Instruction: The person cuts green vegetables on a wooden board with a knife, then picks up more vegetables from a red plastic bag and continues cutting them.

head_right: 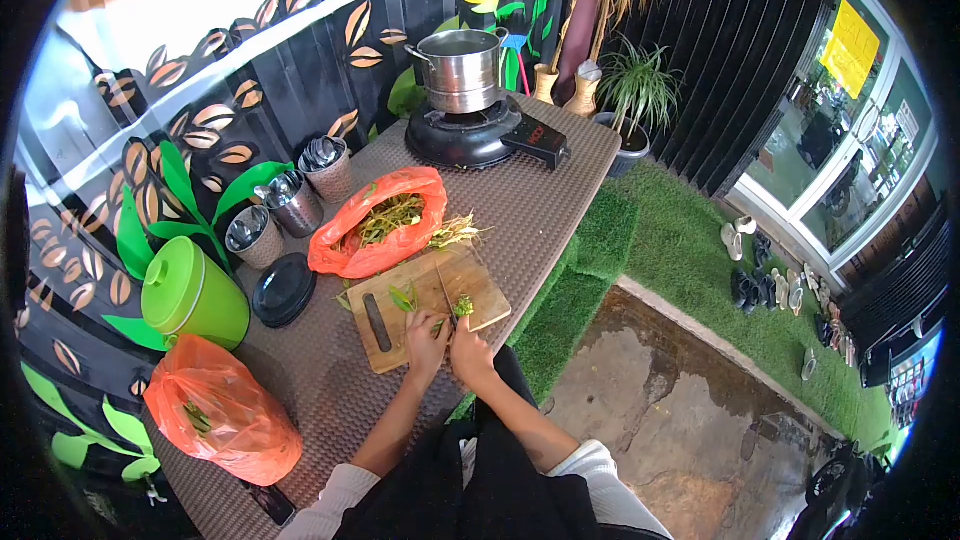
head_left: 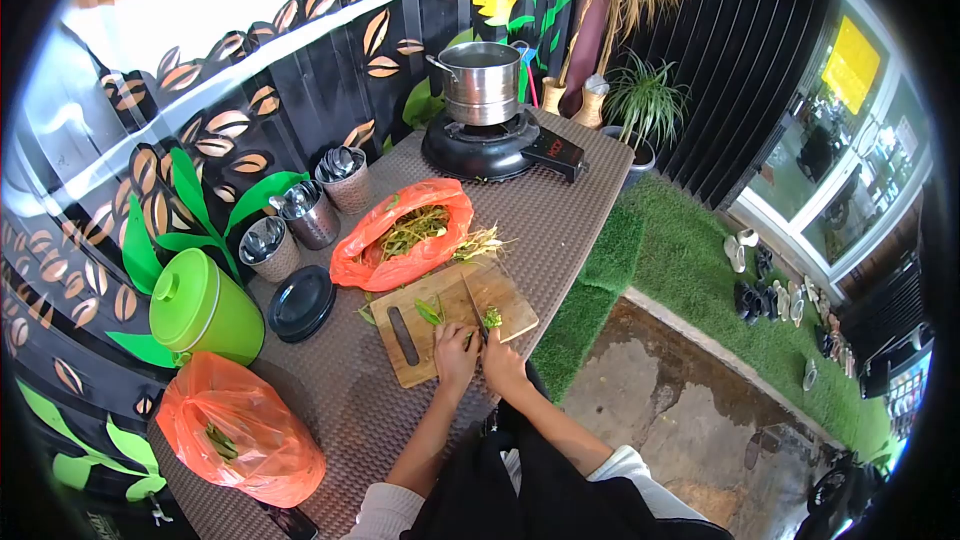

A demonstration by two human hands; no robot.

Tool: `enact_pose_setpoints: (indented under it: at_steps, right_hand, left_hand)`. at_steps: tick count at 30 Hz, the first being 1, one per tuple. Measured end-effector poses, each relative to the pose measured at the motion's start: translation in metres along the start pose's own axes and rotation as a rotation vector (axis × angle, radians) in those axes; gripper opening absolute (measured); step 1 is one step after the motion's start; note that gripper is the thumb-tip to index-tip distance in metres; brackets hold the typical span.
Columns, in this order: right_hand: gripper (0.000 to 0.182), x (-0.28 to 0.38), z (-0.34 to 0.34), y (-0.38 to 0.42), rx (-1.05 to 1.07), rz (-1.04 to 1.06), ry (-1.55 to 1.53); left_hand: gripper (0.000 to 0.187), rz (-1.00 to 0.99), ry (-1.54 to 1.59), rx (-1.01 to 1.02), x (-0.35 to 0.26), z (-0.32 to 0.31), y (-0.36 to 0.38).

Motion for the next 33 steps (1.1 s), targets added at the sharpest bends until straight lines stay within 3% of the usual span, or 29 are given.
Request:
enact_pose_setpoints:
  at_steps: [5,10,15,18,22,24,25,33]
  right_hand:
    - [0.035,-0.001,0.005,-0.02,0.027,0.1,-0.066]
    - [0.032,0.004,0.01,0.012,0.007,0.063,-0.046]
    - [0.032,0.001,-0.003,-0.009,-0.007,0.047,-0.015]
    - [0.031,0.003,0.005,-0.021,-0.002,0.174,-0.055]
    - [0.031,0.006,0.011,-0.006,-0.009,0.154,-0.036]
    - [0.032,0.006,0.003,0.008,0.001,0.094,-0.01]
    - [0.032,0.009,-0.001,0.01,0.002,0.097,-0.009]
    - [0.03,0.004,0.003,-0.011,0.012,0.143,-0.066]
  left_hand:
    - [0.009,0.025,-0.005,0.007,0.003,0.0,0.0]
    - [0.009,0.088,0.061,0.059,0.023,-0.01,-0.007]
    - [0.01,0.327,0.223,0.165,0.04,-0.014,-0.009]
    - [0.013,0.333,0.203,0.143,0.035,-0.008,-0.011]
    - [0.01,0.32,0.251,0.121,0.04,-0.015,-0.001]
    - [0.009,0.128,0.123,0.033,0.025,-0.005,-0.002]
    - [0.009,0.129,0.123,0.03,0.024,-0.004,-0.003]
    - [0.011,0.11,0.036,0.179,0.019,-0.008,-0.008]
Point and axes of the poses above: each hand's wrist, its own y-axis away from the middle knuckle, its own z-axis out of the back of the hand, x = y × z, the point moved 9 cm from there along -y, towards the middle knuckle, and after that the axes turned 1 degree about -y, right-handed, at the moved point
